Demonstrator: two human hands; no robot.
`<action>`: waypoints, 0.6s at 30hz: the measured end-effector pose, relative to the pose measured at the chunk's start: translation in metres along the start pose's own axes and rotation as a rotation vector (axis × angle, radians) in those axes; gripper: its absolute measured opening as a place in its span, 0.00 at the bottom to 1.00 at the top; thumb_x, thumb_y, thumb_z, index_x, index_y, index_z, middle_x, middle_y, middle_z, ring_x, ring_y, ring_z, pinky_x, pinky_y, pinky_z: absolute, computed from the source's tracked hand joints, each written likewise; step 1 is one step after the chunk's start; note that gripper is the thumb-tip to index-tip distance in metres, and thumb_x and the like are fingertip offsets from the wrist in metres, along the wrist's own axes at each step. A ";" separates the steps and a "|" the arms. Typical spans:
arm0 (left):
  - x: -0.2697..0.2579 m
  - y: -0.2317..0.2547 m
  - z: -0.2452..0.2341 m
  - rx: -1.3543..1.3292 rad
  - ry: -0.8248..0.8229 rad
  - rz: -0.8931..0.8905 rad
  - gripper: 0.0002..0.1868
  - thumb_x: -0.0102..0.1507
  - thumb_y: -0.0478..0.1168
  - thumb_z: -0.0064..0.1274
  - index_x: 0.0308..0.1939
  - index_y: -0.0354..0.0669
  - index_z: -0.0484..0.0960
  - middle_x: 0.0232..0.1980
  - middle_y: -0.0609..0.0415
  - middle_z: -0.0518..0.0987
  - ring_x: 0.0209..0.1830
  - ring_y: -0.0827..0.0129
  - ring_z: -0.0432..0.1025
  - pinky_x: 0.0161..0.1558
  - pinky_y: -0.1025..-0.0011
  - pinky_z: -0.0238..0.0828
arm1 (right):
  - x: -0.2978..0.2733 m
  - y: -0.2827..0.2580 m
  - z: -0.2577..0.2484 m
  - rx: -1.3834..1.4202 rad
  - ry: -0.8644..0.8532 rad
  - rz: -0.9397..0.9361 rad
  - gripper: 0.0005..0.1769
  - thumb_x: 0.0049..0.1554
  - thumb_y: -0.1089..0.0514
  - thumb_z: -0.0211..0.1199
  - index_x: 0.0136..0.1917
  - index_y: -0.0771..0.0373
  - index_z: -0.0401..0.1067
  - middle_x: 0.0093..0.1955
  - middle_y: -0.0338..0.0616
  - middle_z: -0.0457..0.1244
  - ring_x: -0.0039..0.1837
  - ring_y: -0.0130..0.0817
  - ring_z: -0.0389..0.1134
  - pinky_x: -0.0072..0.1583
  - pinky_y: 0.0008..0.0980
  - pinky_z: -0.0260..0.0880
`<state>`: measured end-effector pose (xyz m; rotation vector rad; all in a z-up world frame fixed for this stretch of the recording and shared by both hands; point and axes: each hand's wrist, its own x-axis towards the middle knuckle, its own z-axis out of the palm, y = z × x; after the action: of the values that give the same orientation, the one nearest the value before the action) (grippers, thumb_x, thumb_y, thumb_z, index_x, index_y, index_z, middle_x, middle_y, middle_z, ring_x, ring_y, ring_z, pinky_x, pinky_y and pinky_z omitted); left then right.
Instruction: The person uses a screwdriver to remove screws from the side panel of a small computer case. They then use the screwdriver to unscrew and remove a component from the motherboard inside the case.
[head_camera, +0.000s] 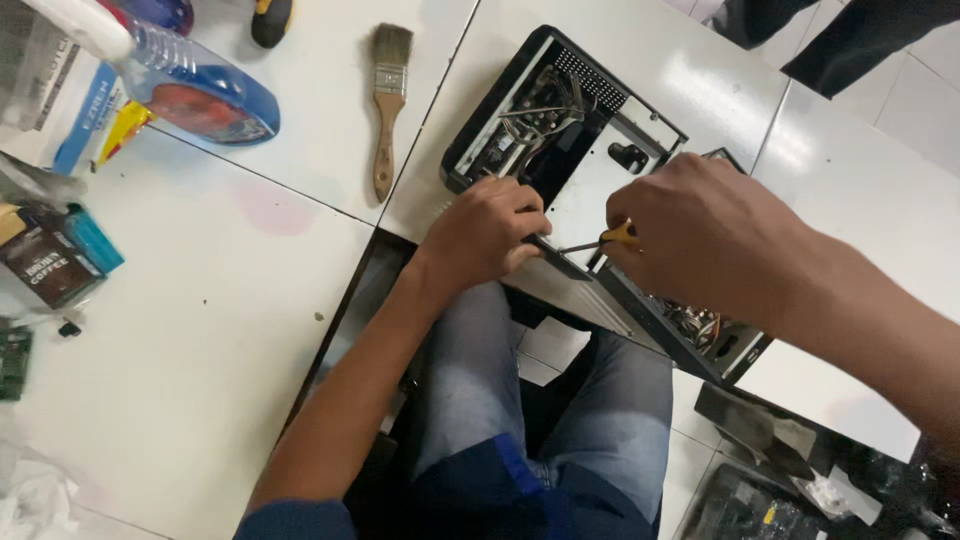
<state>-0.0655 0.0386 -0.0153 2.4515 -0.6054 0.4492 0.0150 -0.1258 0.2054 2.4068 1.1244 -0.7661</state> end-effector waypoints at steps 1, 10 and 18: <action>-0.002 0.000 0.001 0.007 0.001 0.001 0.18 0.52 0.42 0.80 0.39 0.44 0.87 0.44 0.50 0.81 0.41 0.57 0.74 0.45 0.58 0.73 | 0.002 -0.001 0.002 0.000 0.007 -0.002 0.15 0.66 0.46 0.59 0.46 0.53 0.82 0.35 0.40 0.73 0.35 0.36 0.74 0.40 0.37 0.75; -0.008 0.009 0.005 0.014 0.107 -0.009 0.16 0.51 0.39 0.80 0.36 0.45 0.88 0.33 0.54 0.82 0.34 0.57 0.74 0.42 0.58 0.70 | 0.008 -0.003 0.012 -0.033 0.105 -0.037 0.12 0.62 0.54 0.59 0.43 0.55 0.82 0.34 0.39 0.72 0.36 0.34 0.74 0.41 0.35 0.80; 0.004 0.023 -0.004 -0.073 -0.080 -0.262 0.26 0.55 0.52 0.77 0.48 0.50 0.81 0.35 0.53 0.84 0.37 0.55 0.78 0.54 0.52 0.73 | 0.004 0.003 0.035 -0.057 0.210 -0.166 0.11 0.64 0.50 0.63 0.45 0.55 0.82 0.41 0.38 0.74 0.44 0.39 0.78 0.53 0.43 0.84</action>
<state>-0.0750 0.0224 -0.0004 2.4431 -0.3184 0.2213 0.0086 -0.1441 0.1753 2.4118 1.4225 -0.5307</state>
